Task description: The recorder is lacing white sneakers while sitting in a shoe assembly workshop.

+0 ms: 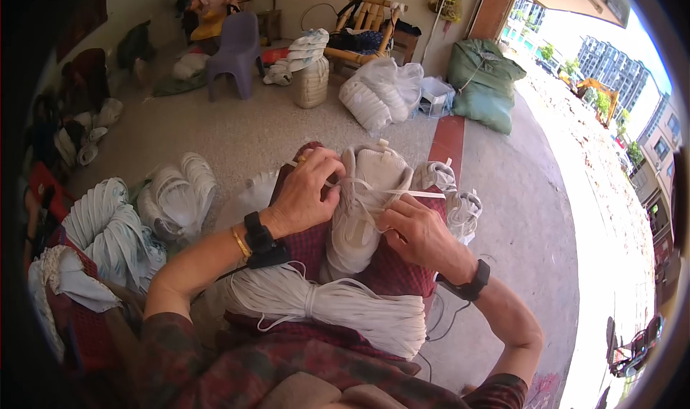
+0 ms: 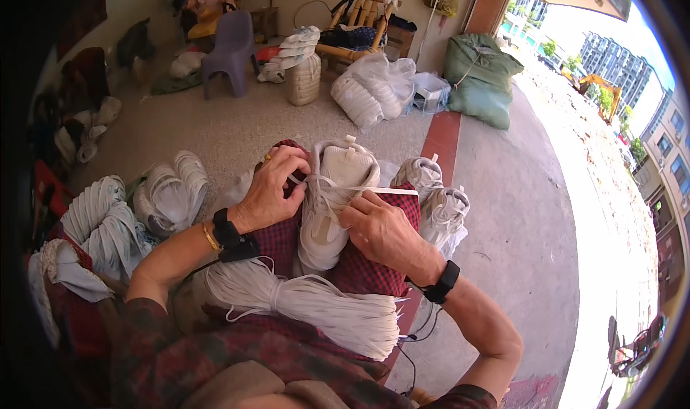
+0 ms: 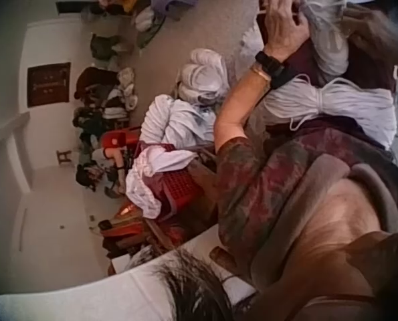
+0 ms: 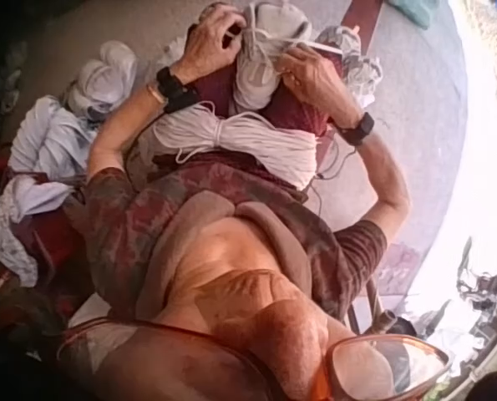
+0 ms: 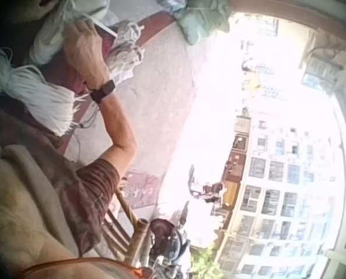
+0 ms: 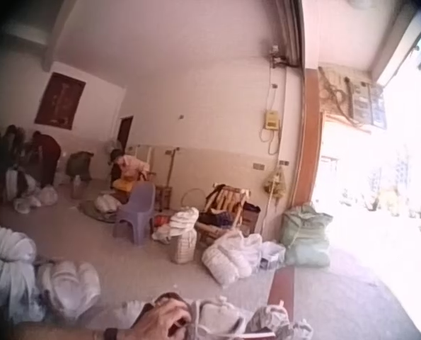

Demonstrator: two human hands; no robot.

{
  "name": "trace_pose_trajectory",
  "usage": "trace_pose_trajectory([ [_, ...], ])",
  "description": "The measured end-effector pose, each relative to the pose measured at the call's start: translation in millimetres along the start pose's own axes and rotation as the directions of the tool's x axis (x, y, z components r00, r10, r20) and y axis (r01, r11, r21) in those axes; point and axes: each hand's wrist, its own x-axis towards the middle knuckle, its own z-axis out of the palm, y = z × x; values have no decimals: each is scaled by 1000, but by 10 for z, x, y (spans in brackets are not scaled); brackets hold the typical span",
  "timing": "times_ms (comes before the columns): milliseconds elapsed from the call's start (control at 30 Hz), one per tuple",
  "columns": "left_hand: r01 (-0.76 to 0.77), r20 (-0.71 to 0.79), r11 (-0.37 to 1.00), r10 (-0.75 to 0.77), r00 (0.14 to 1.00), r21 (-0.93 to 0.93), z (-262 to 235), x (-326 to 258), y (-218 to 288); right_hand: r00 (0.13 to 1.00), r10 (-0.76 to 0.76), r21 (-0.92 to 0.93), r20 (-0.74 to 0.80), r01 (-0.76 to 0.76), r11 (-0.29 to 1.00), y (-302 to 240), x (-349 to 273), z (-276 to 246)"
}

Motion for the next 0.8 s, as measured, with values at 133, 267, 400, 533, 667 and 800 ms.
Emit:
trace_pose_trajectory([
  [133,15,24,1000,-15,1000,3,-11,-8,-12,940,196,-19,-279,-210,978,67,-3,-3],
  [267,56,80,996,-51,995,-62,-19,-3,-5,895,294,-64,-335,-333,941,97,-43,64],
  [400,102,108,981,-85,990,-165,-39,30,-5,922,250,-128,-296,-297,946,156,-133,101],
  [533,87,166,971,-50,985,-222,-206,75,-167,918,280,-117,-280,-322,940,56,-86,89],
  [667,287,309,958,-271,912,-5,-591,150,-319,927,279,-110,-252,-314,943,74,27,190],
  [800,342,215,938,-325,921,-47,-1059,121,-702,939,264,-175,-220,-305,936,123,14,171],
])
